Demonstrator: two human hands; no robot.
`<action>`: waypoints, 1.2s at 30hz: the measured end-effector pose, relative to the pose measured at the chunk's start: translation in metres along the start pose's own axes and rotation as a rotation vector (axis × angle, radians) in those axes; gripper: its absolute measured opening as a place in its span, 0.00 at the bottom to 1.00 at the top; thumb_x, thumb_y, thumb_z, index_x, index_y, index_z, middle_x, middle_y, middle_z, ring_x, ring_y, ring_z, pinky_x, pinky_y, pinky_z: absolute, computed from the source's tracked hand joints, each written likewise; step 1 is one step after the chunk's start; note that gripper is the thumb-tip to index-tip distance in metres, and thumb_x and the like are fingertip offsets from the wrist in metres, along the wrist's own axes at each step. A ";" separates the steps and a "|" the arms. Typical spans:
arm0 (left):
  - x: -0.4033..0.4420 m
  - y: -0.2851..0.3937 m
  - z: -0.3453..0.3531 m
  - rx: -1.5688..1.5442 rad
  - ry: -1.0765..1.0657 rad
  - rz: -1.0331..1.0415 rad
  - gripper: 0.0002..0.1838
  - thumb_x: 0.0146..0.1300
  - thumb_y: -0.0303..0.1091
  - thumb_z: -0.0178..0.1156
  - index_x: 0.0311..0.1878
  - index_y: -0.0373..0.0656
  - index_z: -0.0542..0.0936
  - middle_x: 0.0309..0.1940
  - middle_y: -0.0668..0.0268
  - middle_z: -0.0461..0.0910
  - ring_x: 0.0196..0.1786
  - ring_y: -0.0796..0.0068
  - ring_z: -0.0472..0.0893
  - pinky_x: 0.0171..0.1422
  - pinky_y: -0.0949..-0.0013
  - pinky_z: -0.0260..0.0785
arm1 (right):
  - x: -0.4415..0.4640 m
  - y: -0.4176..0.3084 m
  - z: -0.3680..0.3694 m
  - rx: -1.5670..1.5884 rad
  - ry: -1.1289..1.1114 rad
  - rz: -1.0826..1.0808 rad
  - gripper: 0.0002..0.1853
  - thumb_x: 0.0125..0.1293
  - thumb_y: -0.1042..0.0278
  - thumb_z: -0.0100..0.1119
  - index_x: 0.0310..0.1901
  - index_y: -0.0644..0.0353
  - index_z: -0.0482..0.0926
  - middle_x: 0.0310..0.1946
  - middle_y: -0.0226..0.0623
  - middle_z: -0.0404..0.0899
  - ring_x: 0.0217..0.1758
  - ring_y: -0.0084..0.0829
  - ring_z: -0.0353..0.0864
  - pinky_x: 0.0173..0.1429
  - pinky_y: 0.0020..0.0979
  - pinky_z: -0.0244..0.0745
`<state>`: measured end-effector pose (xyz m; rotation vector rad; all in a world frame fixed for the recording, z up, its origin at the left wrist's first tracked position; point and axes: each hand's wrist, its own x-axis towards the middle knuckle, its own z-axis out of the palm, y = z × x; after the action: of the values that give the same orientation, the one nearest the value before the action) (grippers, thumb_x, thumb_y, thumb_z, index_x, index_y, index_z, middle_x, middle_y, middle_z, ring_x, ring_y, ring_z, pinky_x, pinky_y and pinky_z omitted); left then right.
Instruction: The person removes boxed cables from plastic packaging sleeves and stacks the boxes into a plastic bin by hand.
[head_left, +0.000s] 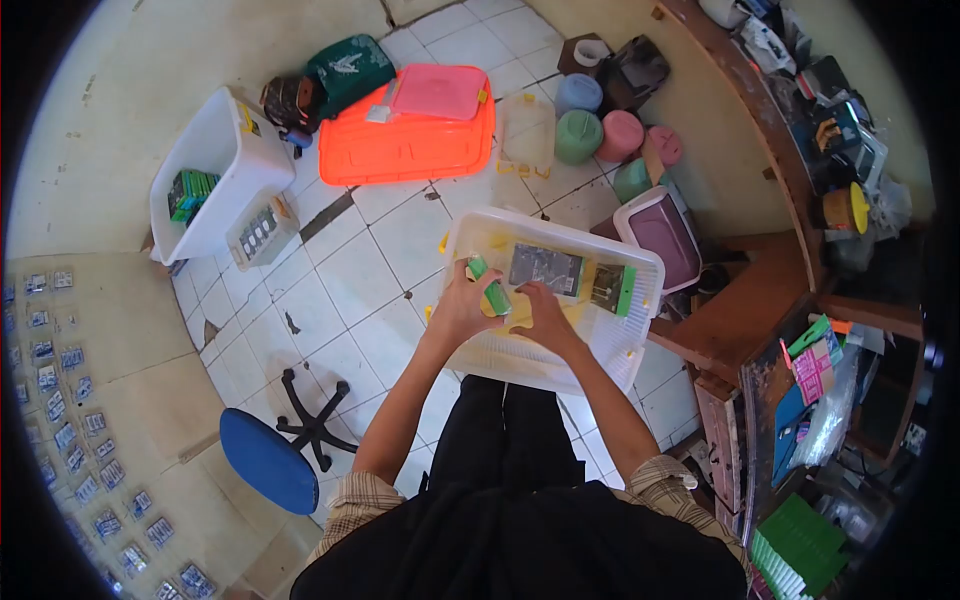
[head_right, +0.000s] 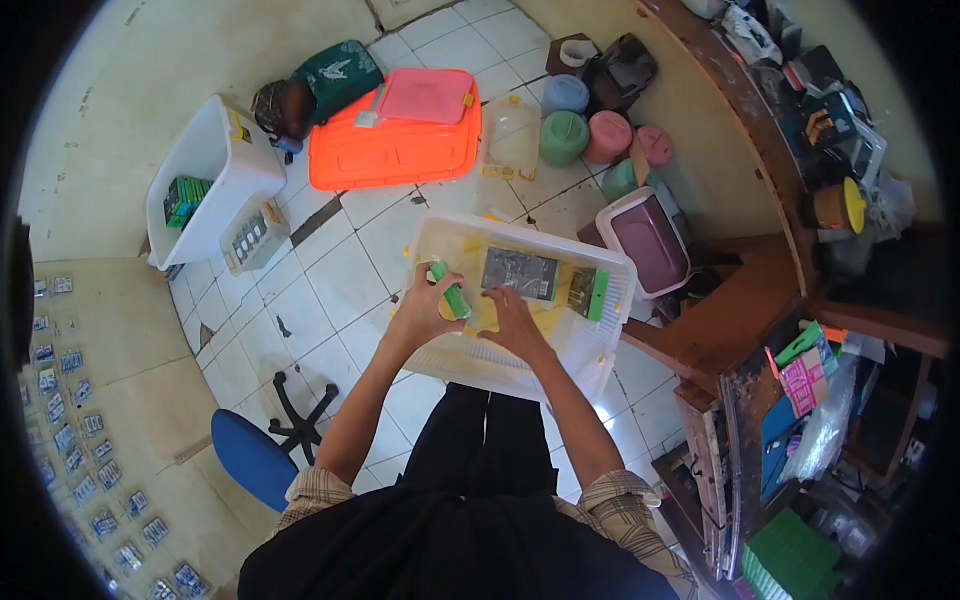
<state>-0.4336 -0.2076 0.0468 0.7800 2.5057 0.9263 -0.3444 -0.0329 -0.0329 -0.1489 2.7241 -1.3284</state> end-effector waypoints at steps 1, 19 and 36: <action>0.002 0.000 -0.001 -0.002 0.002 -0.011 0.36 0.31 0.32 0.72 0.50 0.49 0.69 0.52 0.46 0.60 0.49 0.46 0.71 0.51 0.56 0.69 | 0.007 0.009 -0.005 -0.104 0.004 -0.044 0.39 0.38 0.66 0.72 0.55 0.58 0.61 0.52 0.46 0.61 0.59 0.48 0.61 0.62 0.43 0.59; 0.016 -0.021 0.029 0.053 0.007 -0.131 0.35 0.28 0.21 0.68 0.45 0.49 0.67 0.53 0.47 0.57 0.40 0.45 0.75 0.47 0.56 0.70 | 0.071 0.069 0.037 -0.737 -0.102 -0.069 0.23 0.48 0.68 0.59 0.50 0.51 0.69 0.58 0.53 0.58 0.62 0.53 0.56 0.66 0.48 0.52; 0.047 0.027 0.064 0.105 -0.121 0.071 0.32 0.25 0.19 0.70 0.39 0.48 0.69 0.57 0.49 0.56 0.43 0.44 0.74 0.41 0.56 0.74 | -0.025 0.003 -0.050 -0.549 0.354 0.348 0.31 0.44 0.70 0.64 0.52 0.65 0.65 0.57 0.55 0.55 0.57 0.51 0.61 0.58 0.45 0.63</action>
<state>-0.4287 -0.1314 0.0127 0.9344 2.4504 0.7516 -0.3268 0.0112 -0.0034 0.5440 3.1378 -0.5375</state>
